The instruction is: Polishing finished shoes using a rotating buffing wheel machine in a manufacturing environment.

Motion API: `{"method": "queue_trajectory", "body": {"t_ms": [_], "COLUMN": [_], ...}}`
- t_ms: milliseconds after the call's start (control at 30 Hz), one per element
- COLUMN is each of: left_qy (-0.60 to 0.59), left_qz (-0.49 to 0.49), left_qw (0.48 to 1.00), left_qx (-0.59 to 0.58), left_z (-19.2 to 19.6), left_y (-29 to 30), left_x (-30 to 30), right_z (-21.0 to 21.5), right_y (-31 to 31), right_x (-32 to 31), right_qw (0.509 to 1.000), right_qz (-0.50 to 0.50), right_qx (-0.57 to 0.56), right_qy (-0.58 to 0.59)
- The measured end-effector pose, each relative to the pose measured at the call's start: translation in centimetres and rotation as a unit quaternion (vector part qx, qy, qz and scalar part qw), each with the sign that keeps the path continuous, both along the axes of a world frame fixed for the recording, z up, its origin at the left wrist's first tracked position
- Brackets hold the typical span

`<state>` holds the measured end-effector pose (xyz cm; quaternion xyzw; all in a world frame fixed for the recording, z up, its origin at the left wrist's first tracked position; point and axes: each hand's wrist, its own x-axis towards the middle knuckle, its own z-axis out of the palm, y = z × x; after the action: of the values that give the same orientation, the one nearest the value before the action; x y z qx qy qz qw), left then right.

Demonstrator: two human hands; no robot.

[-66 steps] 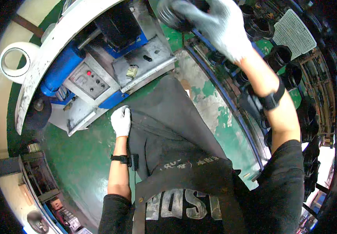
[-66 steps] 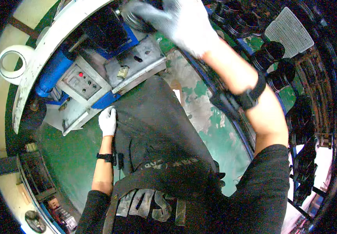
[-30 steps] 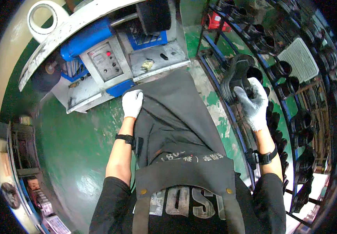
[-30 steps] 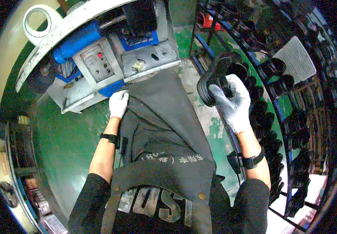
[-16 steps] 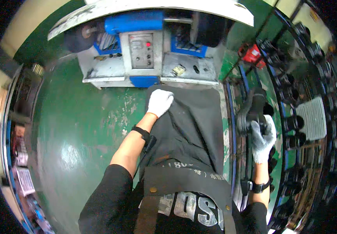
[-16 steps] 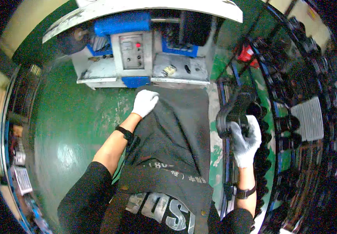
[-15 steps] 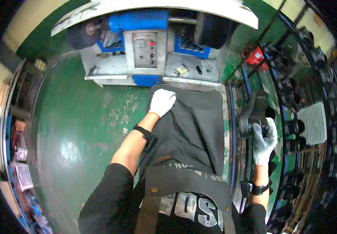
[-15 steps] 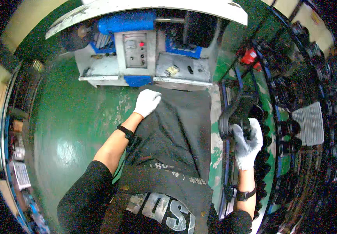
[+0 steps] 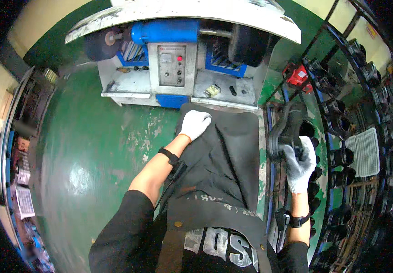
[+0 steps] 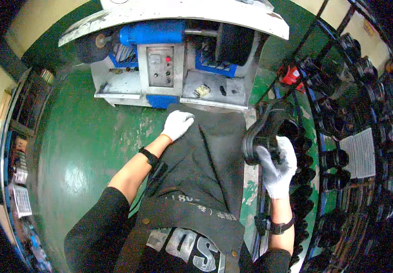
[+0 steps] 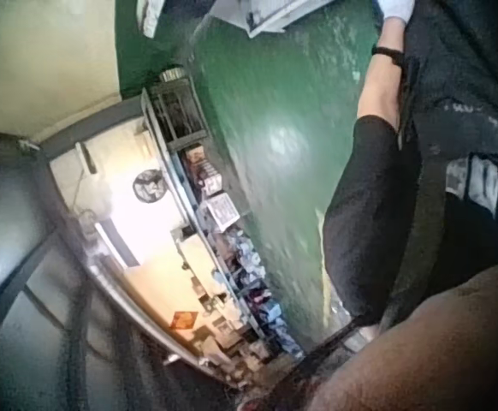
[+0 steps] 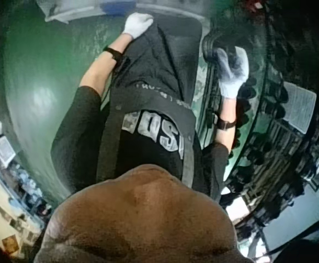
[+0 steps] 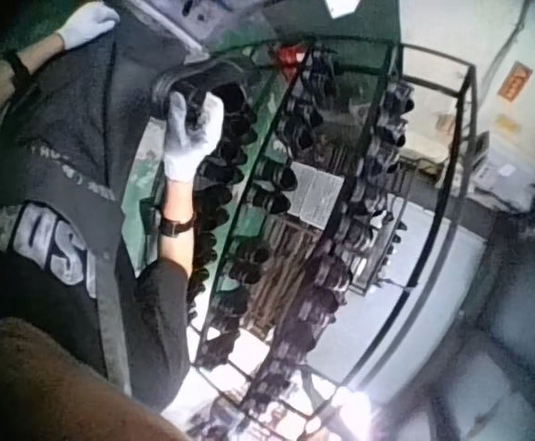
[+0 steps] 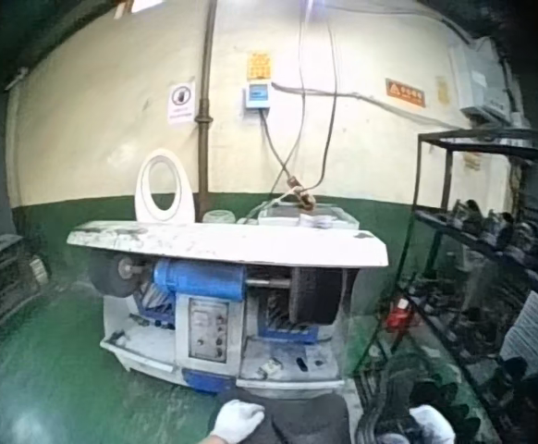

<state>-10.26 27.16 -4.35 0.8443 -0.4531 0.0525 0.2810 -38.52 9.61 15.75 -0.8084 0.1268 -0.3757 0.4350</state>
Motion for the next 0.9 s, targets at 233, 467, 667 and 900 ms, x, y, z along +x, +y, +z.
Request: {"method": "queue_trajectory", "body": {"t_ms": [233, 467, 667, 900], "left_qy": [0.31, 0.436, 0.309, 0.346], "left_qz": [0.005, -0.023, -0.017, -0.071], "left_qw": [0.944, 0.888, 0.95, 0.932], "left_qx": [-0.114, -0.146, -0.037, -0.084], "left_z": [2.9, 3.3, -0.3, -4.7], "left_y": [-2.5, -4.5, -2.9, -1.7], "left_x": [-2.0, -3.5, -0.2, 2.8], "right_z": [-1.4, -2.9, -4.1, -4.0], "right_y": [1.1, 2.9, 3.2, 3.7], "right_x": [3.2, 6.0, 8.0, 8.9], "right_qw": [0.999, 0.991, 0.987, 0.984], "right_qz": [0.045, 0.066, 0.1, 0.134], "right_qx": [-0.002, -0.115, -0.121, -0.107], "right_qy": [0.02, -0.004, -0.03, -0.05]}}
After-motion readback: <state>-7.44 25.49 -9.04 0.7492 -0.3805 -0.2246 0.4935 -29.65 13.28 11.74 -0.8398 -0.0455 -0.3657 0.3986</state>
